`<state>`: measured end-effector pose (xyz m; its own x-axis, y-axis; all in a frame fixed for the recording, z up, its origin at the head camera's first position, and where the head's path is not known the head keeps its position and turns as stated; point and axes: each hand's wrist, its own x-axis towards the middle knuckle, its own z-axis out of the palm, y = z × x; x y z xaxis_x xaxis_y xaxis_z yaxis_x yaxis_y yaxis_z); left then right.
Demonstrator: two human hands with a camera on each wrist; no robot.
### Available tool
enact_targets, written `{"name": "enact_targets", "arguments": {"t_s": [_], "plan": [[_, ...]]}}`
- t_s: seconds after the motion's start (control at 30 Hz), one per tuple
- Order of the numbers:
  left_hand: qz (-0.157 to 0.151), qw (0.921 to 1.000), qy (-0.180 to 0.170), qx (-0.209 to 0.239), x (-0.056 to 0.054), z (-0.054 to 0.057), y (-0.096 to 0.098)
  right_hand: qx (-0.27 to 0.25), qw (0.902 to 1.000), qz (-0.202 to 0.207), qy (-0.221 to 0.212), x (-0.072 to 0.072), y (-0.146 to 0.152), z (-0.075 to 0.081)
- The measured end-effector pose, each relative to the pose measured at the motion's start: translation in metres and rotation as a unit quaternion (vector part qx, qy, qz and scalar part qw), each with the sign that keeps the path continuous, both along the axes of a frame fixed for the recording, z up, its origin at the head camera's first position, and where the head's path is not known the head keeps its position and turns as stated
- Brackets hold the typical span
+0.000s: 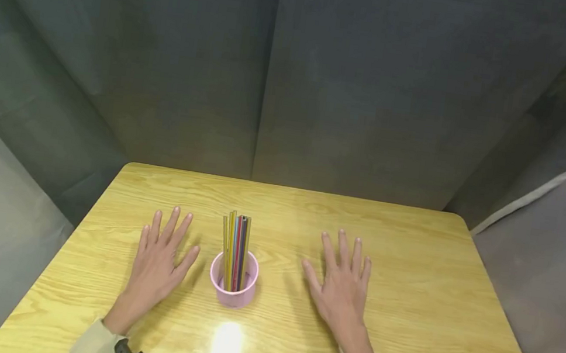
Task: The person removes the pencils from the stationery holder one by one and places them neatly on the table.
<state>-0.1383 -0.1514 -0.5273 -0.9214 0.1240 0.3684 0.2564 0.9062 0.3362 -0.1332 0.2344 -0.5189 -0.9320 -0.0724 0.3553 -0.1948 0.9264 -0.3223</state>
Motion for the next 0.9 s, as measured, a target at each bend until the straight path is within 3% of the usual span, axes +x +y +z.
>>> {"name": "enact_targets", "arguments": {"t_s": [0.4,0.9], "plan": [[0.004,0.9999,-0.016,-0.006,0.0024,-0.0011,0.0003,0.011,0.9999,-0.003,-0.007,0.0019,-0.0039,-0.0005],[0.002,1.0,-0.001,-0.007,0.0016,-0.0012,0.004,0.011,0.9999,-0.001,-0.012,0.0027,-0.0039,0.0017]]}}
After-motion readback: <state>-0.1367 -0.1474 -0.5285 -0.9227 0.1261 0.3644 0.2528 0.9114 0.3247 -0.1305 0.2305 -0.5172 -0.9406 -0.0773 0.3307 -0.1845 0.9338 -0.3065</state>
